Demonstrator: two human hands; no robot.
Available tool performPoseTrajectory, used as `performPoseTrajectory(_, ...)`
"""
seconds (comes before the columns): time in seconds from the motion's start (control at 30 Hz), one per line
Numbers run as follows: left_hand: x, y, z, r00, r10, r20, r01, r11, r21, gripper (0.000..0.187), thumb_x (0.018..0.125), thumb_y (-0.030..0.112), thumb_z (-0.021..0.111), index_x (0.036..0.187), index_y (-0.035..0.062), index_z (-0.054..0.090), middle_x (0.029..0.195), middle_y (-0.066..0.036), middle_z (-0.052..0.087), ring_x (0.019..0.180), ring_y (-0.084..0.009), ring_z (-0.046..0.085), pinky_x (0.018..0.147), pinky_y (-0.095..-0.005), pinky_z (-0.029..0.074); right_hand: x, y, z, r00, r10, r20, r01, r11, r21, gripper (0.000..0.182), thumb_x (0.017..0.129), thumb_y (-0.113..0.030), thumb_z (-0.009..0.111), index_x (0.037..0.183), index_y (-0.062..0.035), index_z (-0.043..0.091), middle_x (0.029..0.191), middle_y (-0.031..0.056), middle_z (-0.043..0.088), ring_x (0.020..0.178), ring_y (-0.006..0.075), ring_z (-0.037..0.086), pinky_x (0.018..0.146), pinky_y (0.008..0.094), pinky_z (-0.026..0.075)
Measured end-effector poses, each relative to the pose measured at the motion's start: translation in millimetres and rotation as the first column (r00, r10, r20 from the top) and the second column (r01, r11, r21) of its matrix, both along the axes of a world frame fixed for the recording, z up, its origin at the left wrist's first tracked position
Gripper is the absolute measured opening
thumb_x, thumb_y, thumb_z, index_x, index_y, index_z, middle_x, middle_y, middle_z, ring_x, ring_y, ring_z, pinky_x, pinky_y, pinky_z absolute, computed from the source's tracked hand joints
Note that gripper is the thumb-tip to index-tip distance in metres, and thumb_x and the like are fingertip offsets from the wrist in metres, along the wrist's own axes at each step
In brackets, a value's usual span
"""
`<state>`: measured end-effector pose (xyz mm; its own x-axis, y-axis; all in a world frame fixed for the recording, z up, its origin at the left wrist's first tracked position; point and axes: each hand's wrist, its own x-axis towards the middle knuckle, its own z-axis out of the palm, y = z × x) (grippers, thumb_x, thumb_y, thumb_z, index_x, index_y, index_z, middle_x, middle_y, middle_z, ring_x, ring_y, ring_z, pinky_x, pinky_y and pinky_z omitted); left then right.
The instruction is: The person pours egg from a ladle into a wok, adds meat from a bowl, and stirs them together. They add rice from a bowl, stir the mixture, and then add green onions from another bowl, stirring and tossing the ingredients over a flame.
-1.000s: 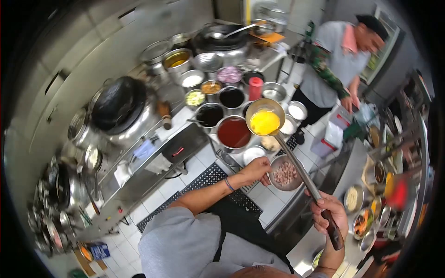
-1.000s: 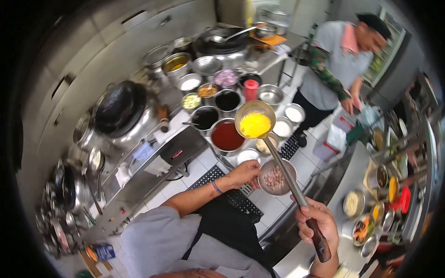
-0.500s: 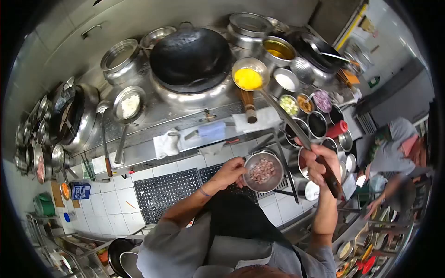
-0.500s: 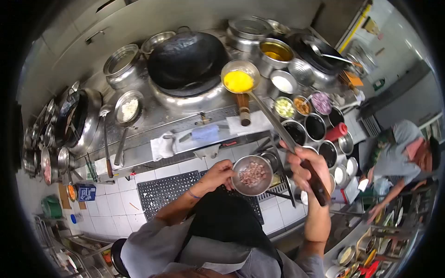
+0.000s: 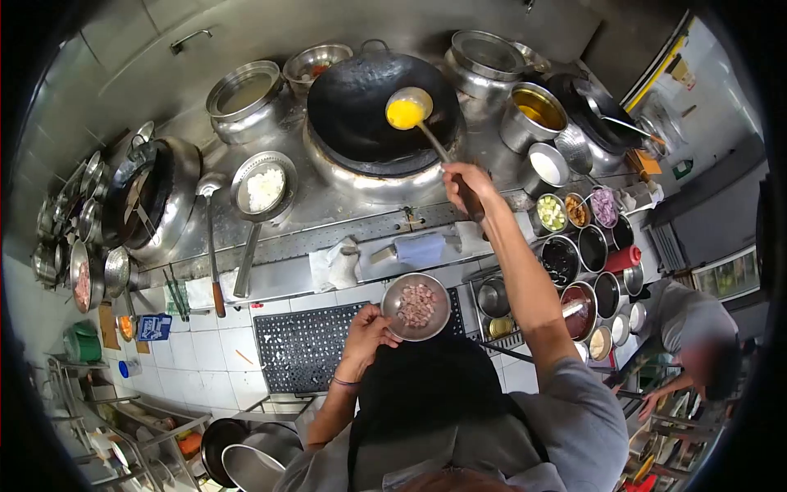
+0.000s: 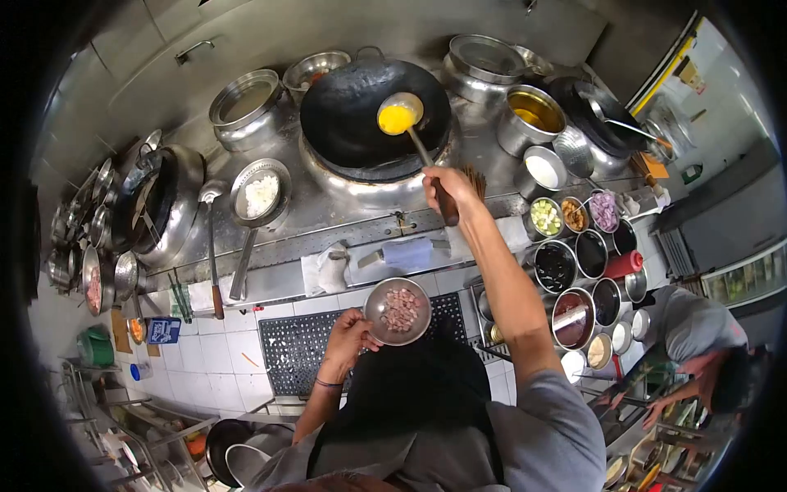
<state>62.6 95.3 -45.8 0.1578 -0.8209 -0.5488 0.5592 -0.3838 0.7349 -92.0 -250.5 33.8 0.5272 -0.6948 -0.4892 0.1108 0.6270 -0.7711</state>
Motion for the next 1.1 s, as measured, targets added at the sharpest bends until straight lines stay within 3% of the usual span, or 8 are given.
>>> performPoseTrajectory(0.13, 1.4, 28.5, -3.3, 0.978, 0.202, 0.045, -0.202, 0.979, 0.004, 0.005, 0.094, 0.002, 0.056, 0.096, 0.0049, 0.053, 0.073, -0.013, 0.066, 0.057, -0.0242, 0.07, 0.046, -0.0316, 0.06, 13.1, -23.8, -3.4, 0.99, -0.043, -0.136, 0.019, 0.985, -0.174, 0.024, 0.093, -0.02, 0.064, 0.074, -0.0065, 0.057, 0.058, 0.005, 0.053, 0.043, 0.0163, 0.05, 0.04, 0.0329, 0.042)
performPoseTrajectory(0.43, -36.2, 53.5, -0.4, 0.853, 0.51, 0.112, -0.517, 0.855, 0.039, 0.007, 0.092, 0.003, 0.057, 0.089, 0.0062, 0.052, 0.074, -0.014, 0.066, 0.053, -0.024, 0.068, 0.046, -0.0305, 0.06, -8.1, -37.6, 17.1, 0.993, -0.014, -0.121, -0.034, 0.92, -0.391, 0.02, 0.091, -0.015, 0.063, 0.075, -0.0074, 0.055, 0.061, 0.0009, 0.053, 0.046, 0.0127, 0.051, 0.043, 0.0301, 0.041)
performPoseTrajectory(0.57, -52.4, 43.7, 10.8, 0.864, 0.482, 0.142, -0.495, 0.866, 0.074, 0.008, 0.092, 0.004, 0.059, 0.09, 0.0066, 0.052, 0.073, -0.013, 0.067, 0.053, -0.0244, 0.069, 0.046, -0.0301, 0.06, -19.8, -43.8, 10.9, 0.99, -0.005, -0.139, -0.061, 0.886, -0.46, 0.014, 0.09, -0.014, 0.062, 0.078, -0.0067, 0.058, 0.066, 0.0, 0.055, 0.048, 0.0107, 0.053, 0.046, 0.028, 0.043)
performPoseTrajectory(0.67, -58.2, 31.5, 19.8, 0.873, 0.473, 0.12, -0.476, 0.879, -0.003, 0.008, 0.093, 0.003, 0.058, 0.09, 0.0062, 0.051, 0.073, -0.014, 0.066, 0.053, -0.0247, 0.069, 0.046, -0.0302, 0.06, -24.4, -47.6, 2.3, 0.992, -0.001, -0.128, -0.06, 0.88, -0.472, 0.012, 0.084, -0.012, 0.064, 0.081, -0.0009, 0.062, 0.068, 0.0034, 0.057, 0.049, 0.0129, 0.054, 0.047, 0.0296, 0.045)
performPoseTrajectory(0.87, -42.3, 7.1, 21.7, 0.899, 0.426, 0.101, -0.424, 0.905, -0.039, 0.008, 0.094, 0.002, 0.057, 0.092, 0.0045, 0.05, 0.071, -0.012, 0.064, 0.055, -0.0243, 0.069, 0.047, -0.0302, 0.059, -29.1, -38.6, 6.6, 0.971, 0.019, -0.237, -0.161, 0.789, -0.593, 0.015, 0.083, -0.013, 0.063, 0.082, 0.001, 0.061, 0.07, 0.0054, 0.059, 0.055, 0.0148, 0.057, 0.052, 0.0306, 0.048)
performPoseTrajectory(1.0, -11.6, 2.5, 11.0, 0.91, 0.408, 0.071, -0.406, 0.913, -0.047, 0.01, 0.093, 0.002, 0.058, 0.094, 0.0063, 0.049, 0.071, -0.013, 0.064, 0.053, -0.0262, 0.069, 0.044, -0.0326, 0.059, -22.8, -27.7, -7.9, 0.969, 0.029, -0.245, -0.173, 0.788, -0.59, 0.026, 0.084, -0.006, 0.06, 0.107, 0.0059, 0.063, 0.073, 0.0086, 0.062, 0.055, 0.017, 0.064, 0.045, 0.031, 0.051)
performPoseTrajectory(1.03, -2.5, 0.1, 7.3, 0.913, 0.402, 0.074, -0.397, 0.915, -0.069, 0.01, 0.093, 0.002, 0.057, 0.095, 0.0066, 0.048, 0.07, -0.013, 0.064, 0.053, -0.026, 0.069, 0.043, -0.0326, 0.058, -18.9, -24.3, -8.3, 0.961, 0.036, -0.273, -0.199, 0.777, -0.598, 0.037, 0.085, -0.003, 0.058, 0.121, 0.006, 0.06, 0.074, 0.011, 0.064, 0.052, 0.0178, 0.064, 0.042, 0.031, 0.052)
performPoseTrajectory(1.1, 9.3, -3.4, 7.4, 0.903, 0.421, 0.083, -0.413, 0.905, -0.098, 0.01, 0.093, 0.002, 0.057, 0.095, 0.0065, 0.049, 0.071, -0.013, 0.064, 0.053, -0.0257, 0.068, 0.043, -0.0321, 0.058, -17.4, -16.9, -2.0, 0.928, 0.015, -0.372, -0.26, 0.741, -0.619, 0.04, 0.084, -0.004, 0.058, 0.123, 0.0049, 0.06, 0.075, 0.0129, 0.064, 0.052, 0.0177, 0.064, 0.044, 0.0323, 0.052)
